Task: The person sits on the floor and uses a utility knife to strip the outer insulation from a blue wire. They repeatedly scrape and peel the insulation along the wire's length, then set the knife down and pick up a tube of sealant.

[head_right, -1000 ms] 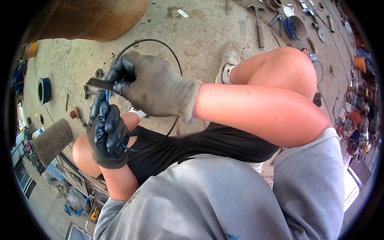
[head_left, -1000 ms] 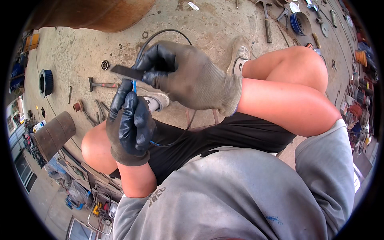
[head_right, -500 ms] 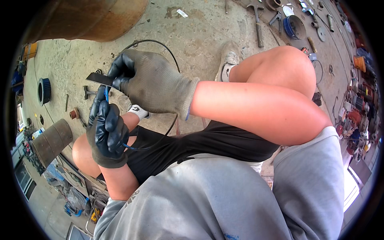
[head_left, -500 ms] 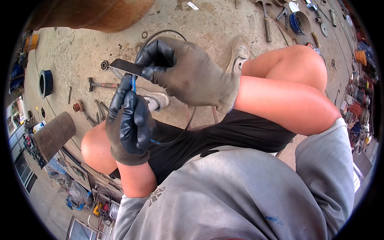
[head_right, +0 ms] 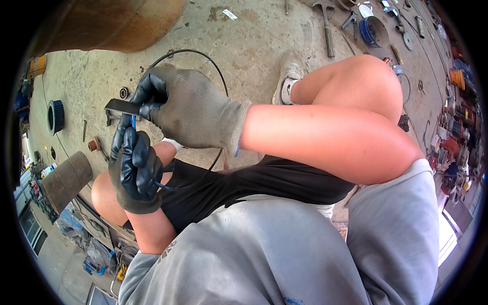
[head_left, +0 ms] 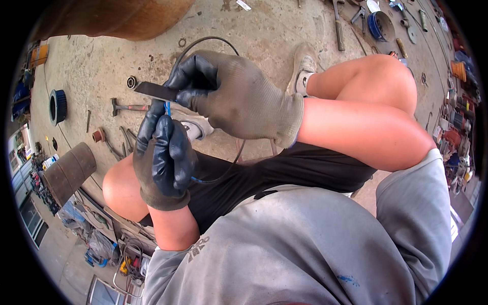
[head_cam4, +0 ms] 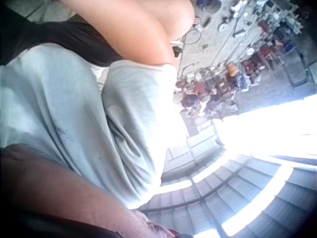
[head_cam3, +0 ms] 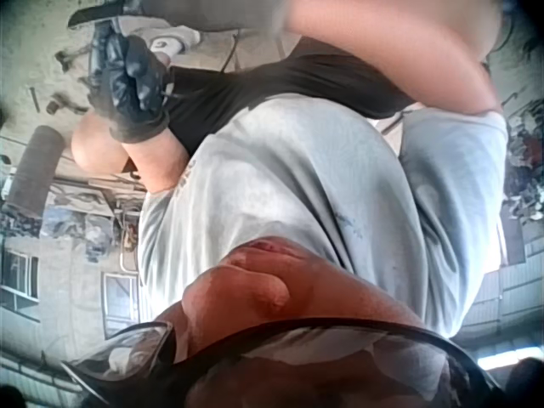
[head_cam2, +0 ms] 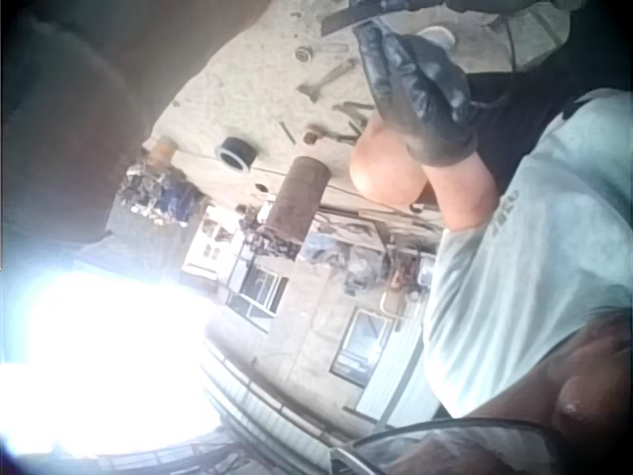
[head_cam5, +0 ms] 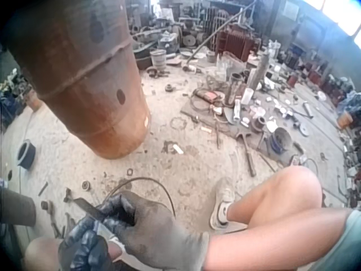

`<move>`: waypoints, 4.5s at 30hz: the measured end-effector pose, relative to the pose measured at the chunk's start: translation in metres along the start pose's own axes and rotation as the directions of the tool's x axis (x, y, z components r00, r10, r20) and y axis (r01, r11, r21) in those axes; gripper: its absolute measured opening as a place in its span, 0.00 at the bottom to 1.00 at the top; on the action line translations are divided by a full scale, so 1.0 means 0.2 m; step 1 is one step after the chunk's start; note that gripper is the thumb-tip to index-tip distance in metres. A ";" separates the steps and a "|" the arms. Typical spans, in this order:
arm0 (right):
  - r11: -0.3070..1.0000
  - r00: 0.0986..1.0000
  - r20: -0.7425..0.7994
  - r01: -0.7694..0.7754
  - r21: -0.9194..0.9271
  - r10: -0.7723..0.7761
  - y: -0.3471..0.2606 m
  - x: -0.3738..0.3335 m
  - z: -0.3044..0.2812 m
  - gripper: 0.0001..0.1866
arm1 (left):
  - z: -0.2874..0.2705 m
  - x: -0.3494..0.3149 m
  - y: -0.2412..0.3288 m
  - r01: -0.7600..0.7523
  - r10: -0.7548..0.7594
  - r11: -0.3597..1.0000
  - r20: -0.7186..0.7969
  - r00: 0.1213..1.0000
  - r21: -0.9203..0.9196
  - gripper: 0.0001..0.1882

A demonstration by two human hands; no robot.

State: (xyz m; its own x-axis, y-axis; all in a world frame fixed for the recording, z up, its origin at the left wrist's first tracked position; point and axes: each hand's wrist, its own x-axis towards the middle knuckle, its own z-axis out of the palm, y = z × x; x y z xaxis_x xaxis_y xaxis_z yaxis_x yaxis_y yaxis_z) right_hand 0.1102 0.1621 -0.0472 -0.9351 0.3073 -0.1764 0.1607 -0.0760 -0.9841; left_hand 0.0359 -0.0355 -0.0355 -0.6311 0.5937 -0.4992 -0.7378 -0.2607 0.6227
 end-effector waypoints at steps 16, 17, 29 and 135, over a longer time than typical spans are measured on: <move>0.999 0.998 0.044 -0.045 0.019 0.044 0.00 -0.01 -0.01 0.12 | 0.04 0.01 0.02 0.040 -0.039 0.998 -0.016 0.999 0.045 0.20; 0.997 0.995 0.094 -0.053 0.058 0.047 0.00 -0.02 -0.01 0.12 | 0.05 0.01 0.03 0.056 -0.055 0.998 -0.037 0.998 0.039 0.21; 0.987 0.982 -0.150 0.128 0.095 -0.113 0.02 0.02 0.04 0.10 | -0.15 0.05 0.04 0.420 -0.230 0.813 0.441 0.868 -0.403 0.17; 0.994 0.960 -0.278 0.065 0.091 -0.037 0.04 -0.21 0.33 0.07 | -0.15 -0.23 -0.07 -0.387 0.660 0.395 0.036 0.750 0.833 0.08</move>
State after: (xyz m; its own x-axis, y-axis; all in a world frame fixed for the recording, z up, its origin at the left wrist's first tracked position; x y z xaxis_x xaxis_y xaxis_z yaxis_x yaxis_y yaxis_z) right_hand 0.1303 0.0852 -0.0455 -0.8158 0.5614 -0.1387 0.0703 -0.1416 -0.9874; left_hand 0.0689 -0.0820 -0.0391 -0.9520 0.3007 0.0577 0.1522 0.3011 0.9414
